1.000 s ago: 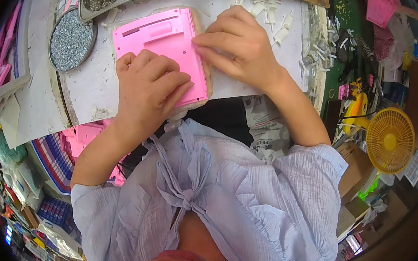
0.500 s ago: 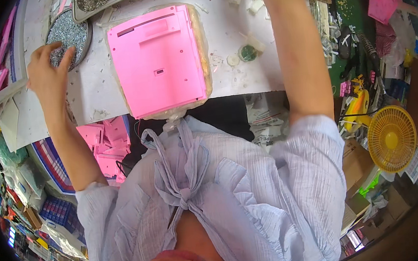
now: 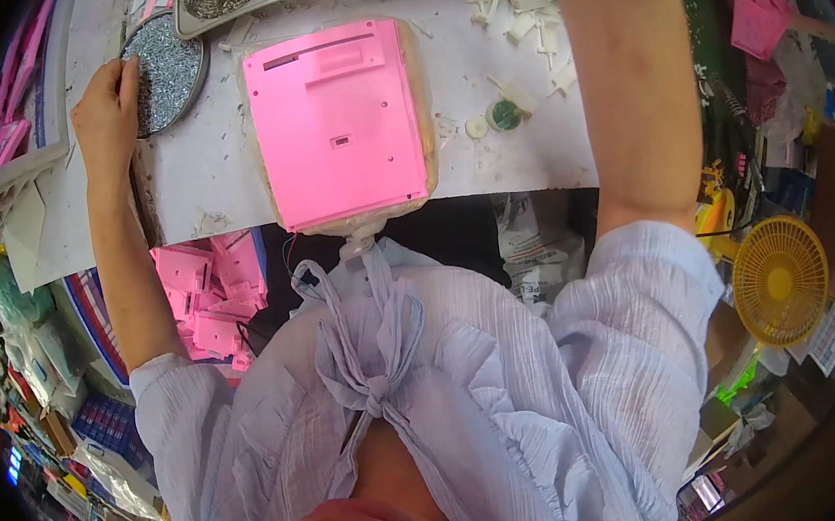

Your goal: Assembling or repairing a pink electronic toy, including soldering wires and using a small screwdriver or drill.

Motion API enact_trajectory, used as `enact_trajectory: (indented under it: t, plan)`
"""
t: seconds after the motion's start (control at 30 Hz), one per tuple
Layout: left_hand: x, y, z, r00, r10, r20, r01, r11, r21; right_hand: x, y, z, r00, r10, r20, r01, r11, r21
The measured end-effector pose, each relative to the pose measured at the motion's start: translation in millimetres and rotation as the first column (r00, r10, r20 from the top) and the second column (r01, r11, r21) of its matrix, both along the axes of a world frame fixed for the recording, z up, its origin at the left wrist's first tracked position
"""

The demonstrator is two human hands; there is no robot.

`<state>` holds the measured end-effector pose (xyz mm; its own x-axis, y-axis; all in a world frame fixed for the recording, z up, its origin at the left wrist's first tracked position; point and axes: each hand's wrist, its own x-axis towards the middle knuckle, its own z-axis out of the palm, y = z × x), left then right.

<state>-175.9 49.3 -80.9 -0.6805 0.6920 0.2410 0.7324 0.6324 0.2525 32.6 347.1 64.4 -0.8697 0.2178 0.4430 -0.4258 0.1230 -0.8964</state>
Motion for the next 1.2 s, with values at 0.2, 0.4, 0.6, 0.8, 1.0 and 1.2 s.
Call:
enact_trajectory:
  t: [0.2,0.4,0.6,0.8,1.0,1.2]
  plan:
    - [138.2,26.2,44.5,0.833,-0.542,0.108,0.437,0.766,0.472,91.9,-48.5,-35.9,0.995,0.078,-0.059,-0.094,0.93,-0.356]
    - [193.7,35.5,43.0,0.695,-0.671,0.256,0.472,0.696,0.542,115.4,-83.4,-21.5,0.98,0.179,-0.086,-0.197,0.927,-0.319]
    - [180.9,31.5,45.9,0.738,-0.648,0.189,0.517,0.723,0.458,114.7,-78.2,-24.4,0.981,0.143,-0.13,-0.179,0.926,-0.331]
    - [182.0,29.0,44.5,0.764,-0.592,0.257,0.475,0.785,0.397,131.4,-70.4,-34.5,0.997,0.061,-0.049,-0.073,0.952,-0.297]
    - [187.4,27.9,42.7,0.762,-0.559,0.326,0.39,0.799,0.457,133.9,-66.4,-40.8,0.999,0.045,-0.021,-0.049,0.961,-0.271]
    - [193.9,27.4,45.5,0.727,-0.605,0.325,0.455,0.779,0.431,129.2,-48.8,-49.5,0.976,0.197,-0.092,-0.214,0.943,-0.255]
